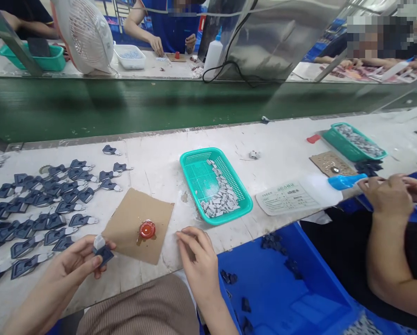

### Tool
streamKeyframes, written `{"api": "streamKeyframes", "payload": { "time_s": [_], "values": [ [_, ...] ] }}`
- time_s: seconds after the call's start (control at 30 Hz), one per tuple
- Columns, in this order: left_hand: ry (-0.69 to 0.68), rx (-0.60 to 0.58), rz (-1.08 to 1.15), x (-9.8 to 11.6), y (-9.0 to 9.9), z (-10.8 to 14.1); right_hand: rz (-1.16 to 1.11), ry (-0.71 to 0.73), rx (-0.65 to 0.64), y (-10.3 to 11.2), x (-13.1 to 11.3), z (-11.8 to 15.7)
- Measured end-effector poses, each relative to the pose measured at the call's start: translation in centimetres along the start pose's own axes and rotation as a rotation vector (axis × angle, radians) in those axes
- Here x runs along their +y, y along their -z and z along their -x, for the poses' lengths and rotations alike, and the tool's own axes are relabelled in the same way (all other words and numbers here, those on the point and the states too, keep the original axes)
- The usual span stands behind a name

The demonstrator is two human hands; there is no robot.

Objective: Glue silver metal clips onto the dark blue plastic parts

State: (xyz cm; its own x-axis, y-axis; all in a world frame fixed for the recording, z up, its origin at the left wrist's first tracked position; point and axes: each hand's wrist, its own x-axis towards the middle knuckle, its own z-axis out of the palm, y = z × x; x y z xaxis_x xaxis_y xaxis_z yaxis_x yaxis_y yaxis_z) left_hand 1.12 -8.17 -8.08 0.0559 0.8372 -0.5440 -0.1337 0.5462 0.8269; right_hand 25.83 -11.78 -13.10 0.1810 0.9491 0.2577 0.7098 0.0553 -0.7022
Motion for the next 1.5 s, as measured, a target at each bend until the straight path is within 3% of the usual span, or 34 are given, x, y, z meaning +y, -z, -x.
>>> {"api": "streamKeyframes", "payload": {
  "time_s": [0.23,0.53,0.7,0.83,0.93,1.13,1.5],
  "values": [
    [0.017,0.075,0.155,-2.0,-0.9,-0.6,0.087,0.029,-0.011,0.1,0.4,-0.3],
    [0.032,0.005,0.193,-2.9,-1.7,-1.0,0.084,0.061,-0.105,0.8,-0.3,-0.7],
    [0.001,-0.029,0.168,-3.6,-1.6,-1.2,-0.038,0.021,-0.132,0.4,-2.6,-2.4],
    [-0.018,-0.109,0.147,-3.9,-1.3,-1.6,-0.126,0.101,-0.194,-0.5,-4.9,-4.3],
    [-0.019,-0.1,0.148,-4.1,-1.2,-1.7,-0.099,0.178,-0.247,-1.3,-5.8,-5.0],
    [-0.012,-0.092,0.142,-4.2,-1.0,-1.6,0.007,0.21,-0.351,-1.6,-5.8,-5.4],
    [-0.07,-0.098,0.199,-3.6,-1.6,-2.1,0.0,0.256,-0.344,-1.7,-5.5,-5.5]
  ]
}}
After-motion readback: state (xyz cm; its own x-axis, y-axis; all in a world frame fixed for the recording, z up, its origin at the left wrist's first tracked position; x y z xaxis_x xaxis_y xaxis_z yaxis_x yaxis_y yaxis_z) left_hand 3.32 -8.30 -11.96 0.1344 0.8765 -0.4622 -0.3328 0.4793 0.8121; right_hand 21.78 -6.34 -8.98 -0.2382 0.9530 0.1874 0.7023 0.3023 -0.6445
